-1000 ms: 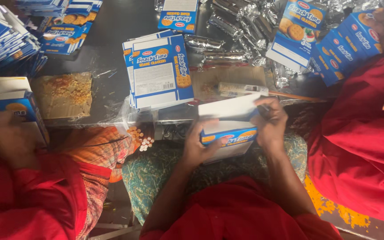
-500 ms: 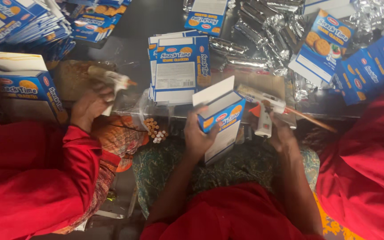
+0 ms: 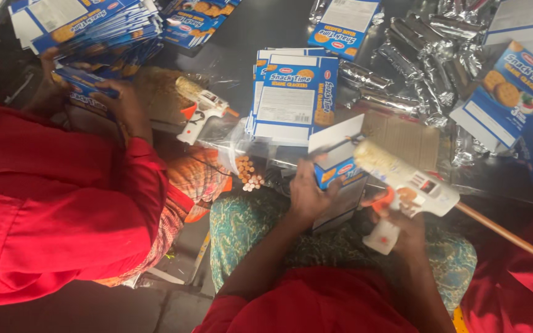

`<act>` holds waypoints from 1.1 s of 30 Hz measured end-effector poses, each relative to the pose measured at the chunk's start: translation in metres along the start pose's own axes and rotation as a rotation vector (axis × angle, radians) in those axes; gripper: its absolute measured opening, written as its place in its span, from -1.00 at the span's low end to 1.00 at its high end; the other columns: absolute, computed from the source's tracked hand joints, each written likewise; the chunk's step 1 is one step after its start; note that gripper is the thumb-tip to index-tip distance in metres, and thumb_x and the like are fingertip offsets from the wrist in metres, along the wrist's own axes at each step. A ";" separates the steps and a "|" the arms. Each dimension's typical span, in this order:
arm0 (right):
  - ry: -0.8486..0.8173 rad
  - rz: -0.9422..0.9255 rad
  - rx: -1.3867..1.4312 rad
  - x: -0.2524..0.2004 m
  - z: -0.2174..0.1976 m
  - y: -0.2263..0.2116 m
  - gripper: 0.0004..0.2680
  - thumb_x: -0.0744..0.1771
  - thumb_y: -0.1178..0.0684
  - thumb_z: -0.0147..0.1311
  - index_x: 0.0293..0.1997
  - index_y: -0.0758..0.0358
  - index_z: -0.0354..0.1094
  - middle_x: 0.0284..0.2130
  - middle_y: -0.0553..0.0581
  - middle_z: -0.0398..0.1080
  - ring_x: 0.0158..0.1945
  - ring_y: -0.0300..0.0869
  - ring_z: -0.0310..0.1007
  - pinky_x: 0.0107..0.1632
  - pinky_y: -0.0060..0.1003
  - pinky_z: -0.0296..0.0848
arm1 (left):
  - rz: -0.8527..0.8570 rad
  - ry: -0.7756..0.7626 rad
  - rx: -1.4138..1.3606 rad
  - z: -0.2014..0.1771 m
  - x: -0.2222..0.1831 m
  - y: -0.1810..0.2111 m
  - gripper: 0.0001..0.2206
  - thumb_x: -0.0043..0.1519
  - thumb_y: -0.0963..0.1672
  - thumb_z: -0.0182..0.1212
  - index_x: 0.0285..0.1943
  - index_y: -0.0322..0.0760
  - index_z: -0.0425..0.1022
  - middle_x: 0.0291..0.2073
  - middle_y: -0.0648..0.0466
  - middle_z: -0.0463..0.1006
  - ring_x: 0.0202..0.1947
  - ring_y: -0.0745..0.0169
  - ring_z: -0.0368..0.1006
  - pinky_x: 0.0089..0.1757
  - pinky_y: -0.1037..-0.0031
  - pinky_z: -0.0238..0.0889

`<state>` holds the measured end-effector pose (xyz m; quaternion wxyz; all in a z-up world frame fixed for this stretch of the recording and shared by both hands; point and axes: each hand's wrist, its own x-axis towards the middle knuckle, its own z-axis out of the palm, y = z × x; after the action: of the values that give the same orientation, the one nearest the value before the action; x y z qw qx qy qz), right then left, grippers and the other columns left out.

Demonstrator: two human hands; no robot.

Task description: The person sits on the floor and uses a hot glue gun to apply glue to the flaps of Snack Time cracker boxes, then folds and presses the flaps to seal them. The person handles multiple boxes one at a time, stacking sealed boxes to the side.

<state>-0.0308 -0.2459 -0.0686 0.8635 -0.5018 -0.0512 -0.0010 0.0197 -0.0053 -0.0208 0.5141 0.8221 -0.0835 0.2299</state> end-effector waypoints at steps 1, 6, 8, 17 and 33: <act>0.051 -0.004 -0.100 -0.003 0.011 -0.002 -0.64 0.22 0.25 0.15 0.13 0.33 0.28 -0.17 0.26 0.44 -0.11 0.08 0.59 -0.28 -0.26 0.47 | 0.024 -0.011 0.035 0.000 -0.002 0.002 -0.47 0.10 -0.02 0.47 0.22 -0.25 0.41 -0.12 -0.16 0.48 -0.18 -0.19 0.56 -0.21 0.15 0.47; -0.082 -0.117 -0.255 -0.007 0.051 -0.011 -0.69 0.26 0.31 0.16 0.11 0.46 0.28 -0.15 0.22 0.43 -0.04 0.09 0.57 -0.10 -0.20 0.50 | 0.083 -0.004 0.005 -0.002 -0.007 0.011 -0.48 0.13 0.01 0.46 0.16 -0.29 0.39 -0.11 -0.16 0.47 -0.21 -0.21 0.55 -0.24 0.15 0.46; -0.042 -0.159 -0.285 -0.004 0.057 -0.015 -0.68 0.26 0.32 0.15 0.12 0.45 0.25 -0.15 0.22 0.43 -0.07 0.07 0.56 -0.05 -0.16 0.55 | 0.100 -0.008 -0.002 -0.003 -0.006 0.013 -0.49 0.15 0.00 0.46 0.16 -0.31 0.39 -0.11 -0.16 0.47 -0.21 -0.19 0.55 -0.23 0.15 0.47; 0.279 -0.061 -0.190 0.009 0.048 -0.035 -0.71 0.27 0.30 0.14 0.10 0.46 0.28 -0.20 0.22 0.45 -0.20 0.03 0.56 -0.17 -0.16 0.50 | 0.077 -0.026 -0.027 -0.004 -0.006 0.020 -0.51 0.14 -0.02 0.46 0.17 -0.27 0.42 -0.11 -0.13 0.48 -0.20 -0.15 0.58 -0.21 0.18 0.50; 0.355 0.150 -0.310 0.078 -0.047 -0.012 -0.68 0.31 0.01 0.24 0.14 0.32 0.36 -0.09 0.15 0.46 -0.22 -0.18 0.53 -0.21 -0.22 0.50 | 0.091 -0.032 -0.087 -0.013 -0.007 0.023 -0.53 0.26 0.00 0.37 0.23 -0.32 0.37 0.00 -0.19 0.49 -0.07 -0.16 0.56 -0.10 0.19 0.46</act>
<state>0.0499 -0.2886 -0.0742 0.7693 -0.6225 0.1396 -0.0328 0.0014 -0.0050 -0.0006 0.5371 0.7979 -0.1390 0.2360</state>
